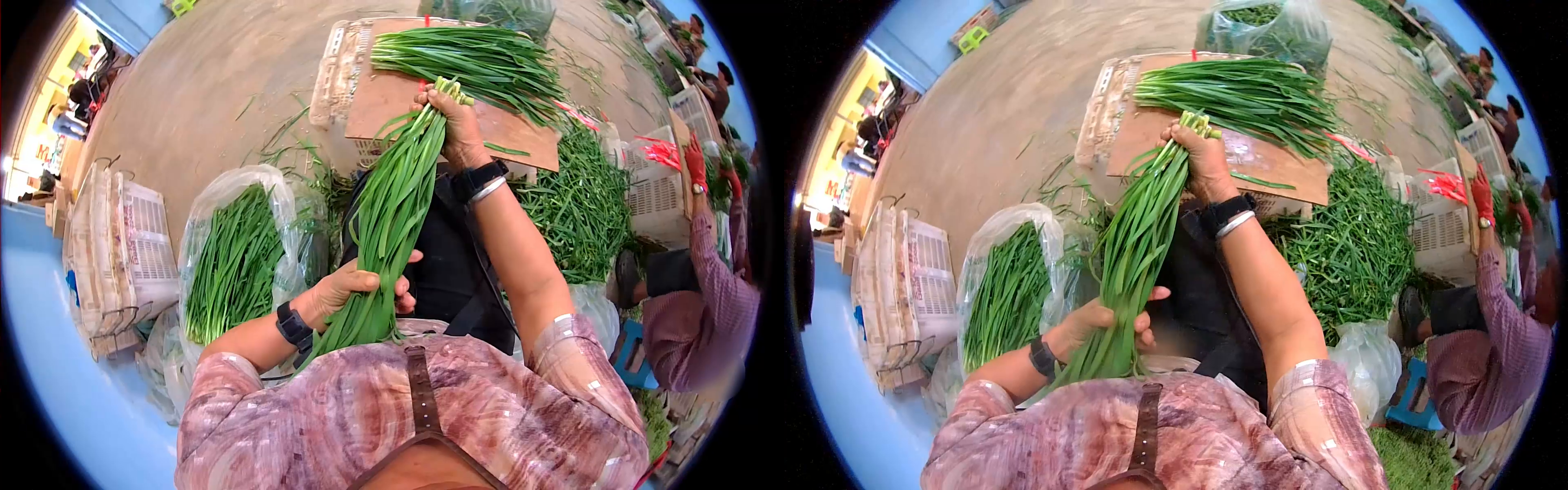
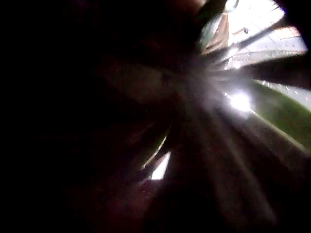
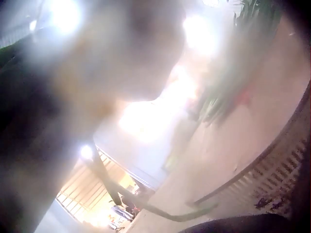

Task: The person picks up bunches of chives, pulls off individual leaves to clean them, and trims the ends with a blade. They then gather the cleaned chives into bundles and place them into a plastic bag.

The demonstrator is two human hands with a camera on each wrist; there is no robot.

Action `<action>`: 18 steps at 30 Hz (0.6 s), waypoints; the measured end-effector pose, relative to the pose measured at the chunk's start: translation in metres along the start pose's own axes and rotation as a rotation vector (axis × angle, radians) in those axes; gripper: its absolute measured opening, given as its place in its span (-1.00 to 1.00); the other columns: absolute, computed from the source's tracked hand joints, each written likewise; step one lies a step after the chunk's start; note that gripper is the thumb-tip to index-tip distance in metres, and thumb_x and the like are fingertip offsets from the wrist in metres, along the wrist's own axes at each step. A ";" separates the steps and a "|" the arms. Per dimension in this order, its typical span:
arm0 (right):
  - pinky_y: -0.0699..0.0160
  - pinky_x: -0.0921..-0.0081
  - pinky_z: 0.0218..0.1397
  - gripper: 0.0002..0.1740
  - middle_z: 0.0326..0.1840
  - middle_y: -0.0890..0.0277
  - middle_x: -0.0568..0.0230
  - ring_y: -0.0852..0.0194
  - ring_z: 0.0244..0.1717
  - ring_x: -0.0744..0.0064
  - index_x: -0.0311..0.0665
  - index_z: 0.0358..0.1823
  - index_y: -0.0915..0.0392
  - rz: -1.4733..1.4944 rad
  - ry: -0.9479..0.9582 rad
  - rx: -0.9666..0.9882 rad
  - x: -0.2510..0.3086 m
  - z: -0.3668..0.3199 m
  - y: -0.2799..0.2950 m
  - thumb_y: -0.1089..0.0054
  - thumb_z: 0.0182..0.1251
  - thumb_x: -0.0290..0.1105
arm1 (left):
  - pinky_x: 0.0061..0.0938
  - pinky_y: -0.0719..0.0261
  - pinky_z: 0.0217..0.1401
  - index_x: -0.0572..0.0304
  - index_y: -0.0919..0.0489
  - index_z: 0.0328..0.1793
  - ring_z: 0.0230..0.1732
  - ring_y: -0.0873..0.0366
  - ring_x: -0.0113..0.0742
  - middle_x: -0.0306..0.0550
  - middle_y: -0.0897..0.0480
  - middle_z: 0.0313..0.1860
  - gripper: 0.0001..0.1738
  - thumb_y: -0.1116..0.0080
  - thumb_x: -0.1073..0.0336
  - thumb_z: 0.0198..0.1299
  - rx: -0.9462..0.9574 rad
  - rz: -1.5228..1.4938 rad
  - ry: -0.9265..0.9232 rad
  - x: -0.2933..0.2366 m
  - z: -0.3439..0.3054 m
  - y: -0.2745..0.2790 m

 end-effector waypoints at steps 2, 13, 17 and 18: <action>-0.58 0.43 -0.28 -0.76 -0.32 -0.47 0.24 -0.47 -0.29 0.35 -0.29 -0.13 -0.40 0.001 0.036 0.000 0.006 -0.005 0.014 -0.20 0.20 -0.45 | -0.29 -0.64 0.00 0.23 -0.20 0.40 -0.10 -0.64 -0.17 -0.15 -0.58 -0.24 -0.19 -0.35 0.36 0.02 -0.060 -0.024 0.061 0.002 0.006 -0.005; -0.51 0.24 0.16 -0.44 0.12 -0.49 0.07 -0.53 0.05 0.20 -0.28 0.20 -0.36 0.078 0.151 0.071 0.102 -0.110 0.054 0.00 0.38 0.02 | -0.60 -0.48 -0.47 0.33 -0.42 0.15 -0.54 -0.50 -0.44 -0.01 -0.63 -0.33 -0.37 -0.38 0.36 -0.09 -0.135 0.803 0.131 -0.038 0.034 0.009; -0.56 0.31 0.09 -0.52 0.00 -0.56 0.10 -0.56 -0.02 0.26 -0.35 0.18 -0.39 -0.090 0.096 -0.246 0.108 -0.162 0.096 -0.09 0.35 -0.19 | -0.58 -0.46 -0.50 0.33 -0.54 -0.11 -0.58 -0.47 -0.46 -0.06 -0.62 -0.38 -0.61 -0.39 0.38 -0.08 -0.187 0.865 0.177 -0.035 0.036 -0.003; -0.63 0.35 0.01 -0.59 -0.03 -0.55 0.08 -0.60 -0.07 0.27 -0.44 0.13 -0.42 0.017 0.072 -0.184 0.112 -0.176 0.087 -0.13 0.31 -0.37 | -0.58 -0.46 -0.51 0.34 -0.53 -0.11 -0.59 -0.48 -0.45 -0.07 -0.62 -0.40 -0.60 -0.38 0.39 -0.10 -0.183 0.756 0.167 -0.033 0.036 0.004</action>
Point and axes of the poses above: each hand's wrist, its own z-axis towards the middle knuckle, its own y-axis out of the back of the hand, x = y × z, the point moved 6 cm from there along z, towards the middle knuckle
